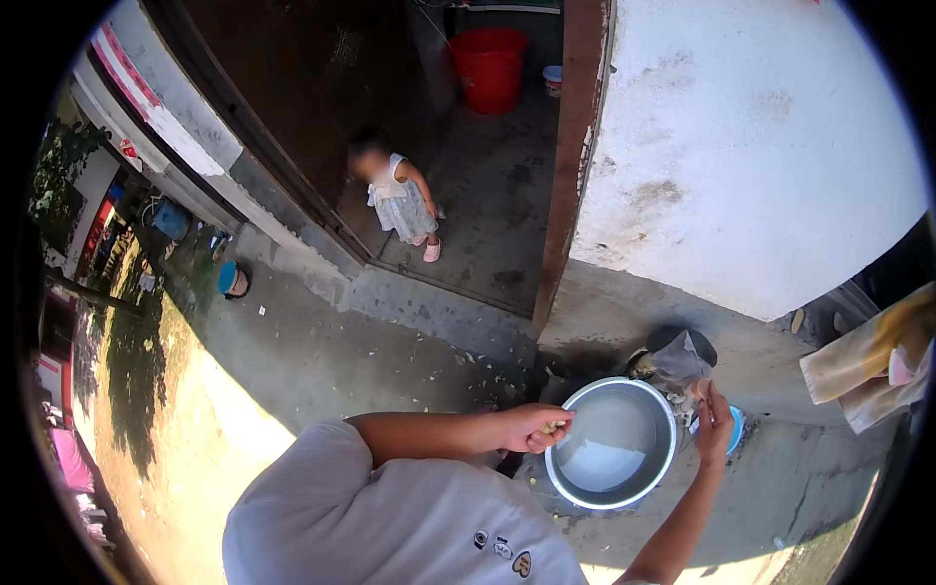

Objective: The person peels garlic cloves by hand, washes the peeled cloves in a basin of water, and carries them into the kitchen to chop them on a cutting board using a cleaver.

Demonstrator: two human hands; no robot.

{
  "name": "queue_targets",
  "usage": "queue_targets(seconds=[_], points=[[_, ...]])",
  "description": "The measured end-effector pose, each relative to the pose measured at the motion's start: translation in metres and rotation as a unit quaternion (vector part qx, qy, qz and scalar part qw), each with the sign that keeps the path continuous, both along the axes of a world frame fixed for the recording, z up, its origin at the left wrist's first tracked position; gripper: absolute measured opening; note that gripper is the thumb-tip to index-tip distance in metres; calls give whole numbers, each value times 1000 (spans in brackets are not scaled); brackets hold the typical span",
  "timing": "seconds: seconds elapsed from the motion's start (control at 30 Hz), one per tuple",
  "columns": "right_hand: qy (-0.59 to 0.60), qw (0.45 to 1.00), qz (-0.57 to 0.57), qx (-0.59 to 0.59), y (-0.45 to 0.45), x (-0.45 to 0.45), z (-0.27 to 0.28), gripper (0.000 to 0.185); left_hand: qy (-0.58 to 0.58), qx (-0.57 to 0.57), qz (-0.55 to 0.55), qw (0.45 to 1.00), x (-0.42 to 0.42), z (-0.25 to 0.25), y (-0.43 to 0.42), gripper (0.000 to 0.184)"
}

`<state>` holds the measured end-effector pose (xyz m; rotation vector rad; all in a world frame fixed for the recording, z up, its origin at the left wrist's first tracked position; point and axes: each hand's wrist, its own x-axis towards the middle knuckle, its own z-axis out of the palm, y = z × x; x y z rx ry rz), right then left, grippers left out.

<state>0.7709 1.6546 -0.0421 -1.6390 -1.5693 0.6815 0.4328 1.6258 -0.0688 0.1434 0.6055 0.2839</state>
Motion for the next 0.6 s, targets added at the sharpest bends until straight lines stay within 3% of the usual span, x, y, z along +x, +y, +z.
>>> queue_targets(seconds=[0.13, 0.2, 0.23, 0.27, 0.3, 0.37, 0.4, 0.43, 0.5, 0.53, 0.57, 0.6], points=[[29, 998, 29, -37, -3, 3, -7, 38, 20, 11, -8, 1000, 5, -1, 10, 32], [297, 948, -114, -24, -10, -7, -19, 38, 40, 9, -14, 999, 9, -3, 15, 32], [296, 948, -111, -28, -12, -7, -32, 38, 39, 5, -10, 999, 10, -6, 16, 32], [471, 863, -182, -20, -15, -7, -53, 38, 28, -10, -6, 1000, 10, -8, 18, 32], [625, 740, -247, -13, -17, -10, -75, 39, 19, -25, -2, 1000, 10, -11, 19, 32], [690, 693, -205, -34, -15, -1, -145, 30, 31, -26, 13, 999, 12, -24, 16, 31], [771, 621, -129, -55, -14, 0, -170, 24, 38, -21, 21, 999, 14, -29, 16, 30], [772, 620, -131, -56, -10, -6, -176, 24, 40, -23, 21, 999, 13, -32, 16, 30], [821, 571, -12, -4, 5, -25, -183, 23, 53, -26, 18, 998, 10, -37, 14, 29], [774, 602, -196, -28, 14, -45, -154, 24, 52, -29, 17, 998, 11, -39, 13, 29], [773, 602, -197, -29, 13, -43, -158, 24, 52, -31, 25, 998, 10, -40, 13, 28], [784, 613, -96, -21, 13, -41, -164, 23, 52, -33, 32, 998, 9, -41, 12, 27]])
